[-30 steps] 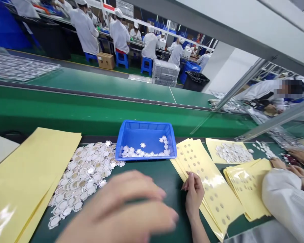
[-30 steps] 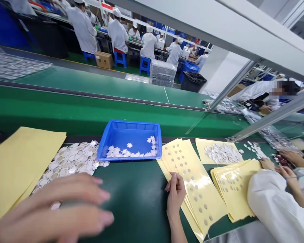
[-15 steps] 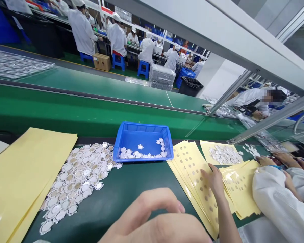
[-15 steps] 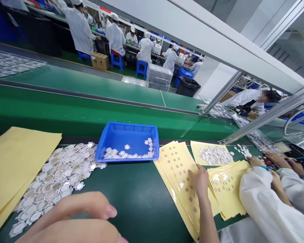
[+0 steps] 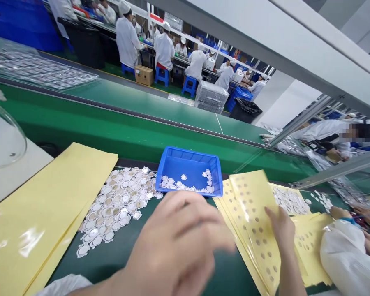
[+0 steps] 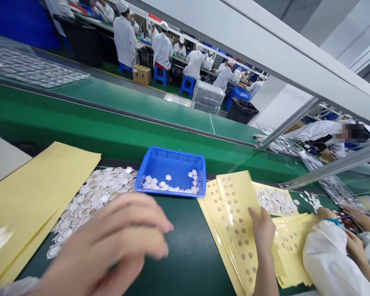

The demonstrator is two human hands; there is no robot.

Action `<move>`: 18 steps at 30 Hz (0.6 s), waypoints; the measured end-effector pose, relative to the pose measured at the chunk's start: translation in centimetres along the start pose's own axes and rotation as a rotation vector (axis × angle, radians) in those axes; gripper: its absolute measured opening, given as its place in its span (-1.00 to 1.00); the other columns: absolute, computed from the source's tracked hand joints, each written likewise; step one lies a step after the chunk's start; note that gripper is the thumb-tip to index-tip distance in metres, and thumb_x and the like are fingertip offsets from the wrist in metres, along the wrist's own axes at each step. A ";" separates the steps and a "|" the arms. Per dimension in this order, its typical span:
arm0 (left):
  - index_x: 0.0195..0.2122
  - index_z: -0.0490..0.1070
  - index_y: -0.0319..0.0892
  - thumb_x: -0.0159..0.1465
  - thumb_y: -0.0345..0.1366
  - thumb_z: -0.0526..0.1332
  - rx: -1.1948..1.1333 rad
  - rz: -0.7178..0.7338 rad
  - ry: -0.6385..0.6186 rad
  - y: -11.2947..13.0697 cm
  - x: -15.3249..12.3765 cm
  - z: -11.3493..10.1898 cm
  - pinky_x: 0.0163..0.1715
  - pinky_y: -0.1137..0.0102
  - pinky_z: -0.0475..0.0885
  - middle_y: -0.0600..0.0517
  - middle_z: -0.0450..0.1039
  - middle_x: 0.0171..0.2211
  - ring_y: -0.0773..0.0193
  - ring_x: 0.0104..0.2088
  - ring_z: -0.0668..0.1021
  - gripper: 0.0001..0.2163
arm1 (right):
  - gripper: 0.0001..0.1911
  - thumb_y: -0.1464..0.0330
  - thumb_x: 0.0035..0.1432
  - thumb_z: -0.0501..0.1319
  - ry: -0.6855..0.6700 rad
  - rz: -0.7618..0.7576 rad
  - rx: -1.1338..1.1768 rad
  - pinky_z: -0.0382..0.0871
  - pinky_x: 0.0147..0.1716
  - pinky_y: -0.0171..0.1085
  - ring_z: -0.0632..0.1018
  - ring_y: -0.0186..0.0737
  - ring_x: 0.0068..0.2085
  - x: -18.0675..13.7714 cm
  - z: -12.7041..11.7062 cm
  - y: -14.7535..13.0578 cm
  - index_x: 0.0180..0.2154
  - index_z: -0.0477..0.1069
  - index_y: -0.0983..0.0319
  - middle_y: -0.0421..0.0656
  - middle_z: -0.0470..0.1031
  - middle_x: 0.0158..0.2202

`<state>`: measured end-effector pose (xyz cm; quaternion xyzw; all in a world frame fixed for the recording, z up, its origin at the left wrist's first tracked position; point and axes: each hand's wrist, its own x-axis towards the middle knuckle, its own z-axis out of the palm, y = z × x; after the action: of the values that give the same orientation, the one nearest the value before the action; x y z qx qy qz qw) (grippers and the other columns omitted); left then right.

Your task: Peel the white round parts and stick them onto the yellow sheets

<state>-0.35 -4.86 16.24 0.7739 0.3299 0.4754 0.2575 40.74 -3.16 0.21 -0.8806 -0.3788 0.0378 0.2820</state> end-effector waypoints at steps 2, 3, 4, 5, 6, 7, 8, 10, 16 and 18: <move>-0.23 0.49 0.05 0.30 -0.43 0.01 -0.089 -0.195 -0.131 -2.2 -0.3 1.2 -0.24 0.44 0.46 0.12 0.53 -0.29 0.26 -0.23 0.55 -0.71 | -0.55 0.02 -0.01 0.25 0.191 0.047 0.265 0.42 -0.17 0.11 0.54 0.19 -0.15 -1.3 -2.1 -0.8 -0.25 0.46 0.25 0.06 0.55 -0.24; -0.15 0.50 0.07 0.33 -0.31 0.03 -0.145 -0.341 -0.209 -3.6 -0.9 1.9 -0.27 0.44 0.46 0.09 0.54 -0.24 0.22 -0.20 0.55 -0.75 | -0.53 0.04 -0.04 0.30 0.284 0.065 0.485 0.46 -0.18 0.05 0.54 0.14 -0.12 -2.1 -3.0 -1.2 -0.19 0.46 0.24 0.04 0.55 -0.17; -0.03 0.47 0.09 0.33 -0.18 0.08 -0.203 -0.489 -0.264 -5.0 -1.7 2.7 -0.27 0.43 0.46 0.07 0.53 -0.19 0.17 -0.18 0.54 -0.75 | -0.52 0.09 -0.07 0.35 0.328 0.092 0.703 0.49 -0.19 -0.02 0.55 0.07 -0.10 -3.0 -3.8 -1.8 -0.14 0.45 0.21 0.00 0.55 -0.11; 0.06 0.42 0.11 0.30 -0.06 0.13 -0.253 -0.631 -0.284 -6.4 -2.7 3.5 -0.22 0.40 0.47 0.05 0.52 -0.12 0.13 -0.13 0.53 -0.68 | -0.50 0.15 -0.10 0.40 0.308 0.134 0.893 0.52 -0.22 -0.10 0.55 0.00 -0.09 -4.1 -4.4 -2.3 -0.10 0.45 0.18 -0.04 0.54 -0.07; 0.13 0.37 0.13 0.25 0.03 0.18 -0.309 -0.745 -0.296 -7.7 -3.7 4.4 -0.15 0.37 0.47 0.03 0.49 -0.04 0.10 -0.07 0.52 -0.57 | -0.49 0.20 -0.11 0.42 0.229 0.196 1.029 0.54 -0.26 -0.17 0.56 -0.06 -0.10 -5.3 -4.6 -2.9 -0.08 0.45 0.15 -0.08 0.54 -0.06; 0.20 0.29 0.14 0.20 0.09 0.22 -0.369 -0.826 -0.308 -8.8 -4.8 5.2 -0.08 0.33 0.46 0.01 0.44 0.04 0.07 -0.01 0.49 -0.46 | -0.50 0.25 -0.13 0.44 0.130 0.282 1.118 0.55 -0.32 -0.23 0.58 -0.10 -0.13 -6.7 -4.5 -3.5 -0.09 0.45 0.14 -0.10 0.55 -0.08; 0.26 0.20 0.11 0.16 0.12 0.24 -0.439 -0.877 -0.321 -9.8 -5.7 6.0 -0.01 0.30 0.44 -0.02 0.39 0.11 0.05 0.05 0.47 -0.36 | -0.51 0.28 -0.14 0.45 0.035 0.376 1.187 0.56 -0.37 -0.27 0.59 -0.13 -0.17 -8.3 -4.0 -4.0 -0.10 0.46 0.14 -0.11 0.57 -0.11; 0.33 0.05 0.03 0.12 0.14 0.28 -0.593 -0.934 -0.362 -11.1 -7.0 7.3 0.04 0.26 0.43 -0.08 0.32 0.18 0.02 0.10 0.45 -0.21 | -0.48 0.34 -0.13 0.45 -0.158 0.506 1.285 0.61 -0.30 -0.27 0.61 -0.14 -0.15 -11.7 -2.2 -4.9 -0.06 0.45 0.12 -0.14 0.58 -0.12; 0.12 0.33 -0.09 0.14 0.09 0.28 -0.721 -1.060 -0.340 -13.6 -8.2 7.7 0.04 0.17 0.45 -0.06 0.56 -0.07 -0.06 -0.01 0.55 -0.42 | -0.52 0.28 -0.05 0.46 -0.464 0.697 1.316 0.59 -0.11 -0.13 0.62 -0.08 -0.10 -19.7 1.4 -5.4 -0.07 0.43 0.15 -0.11 0.60 -0.12; 0.07 0.37 -0.09 0.10 0.12 0.29 -0.635 -1.069 -0.321 -14.5 -8.4 7.0 -0.04 0.16 0.50 -0.04 0.59 -0.15 -0.10 -0.06 0.57 -0.42 | -0.63 0.17 0.01 0.43 -0.808 0.724 1.187 0.59 -0.21 -0.21 0.65 -0.12 -0.24 -20.6 0.6 -5.6 -0.22 0.47 0.26 -0.04 0.62 -0.22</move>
<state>-0.62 -2.37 -1.80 0.4501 0.4707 0.2342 0.7218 22.32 -13.99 -0.40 -0.5702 -0.0591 0.6378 0.5143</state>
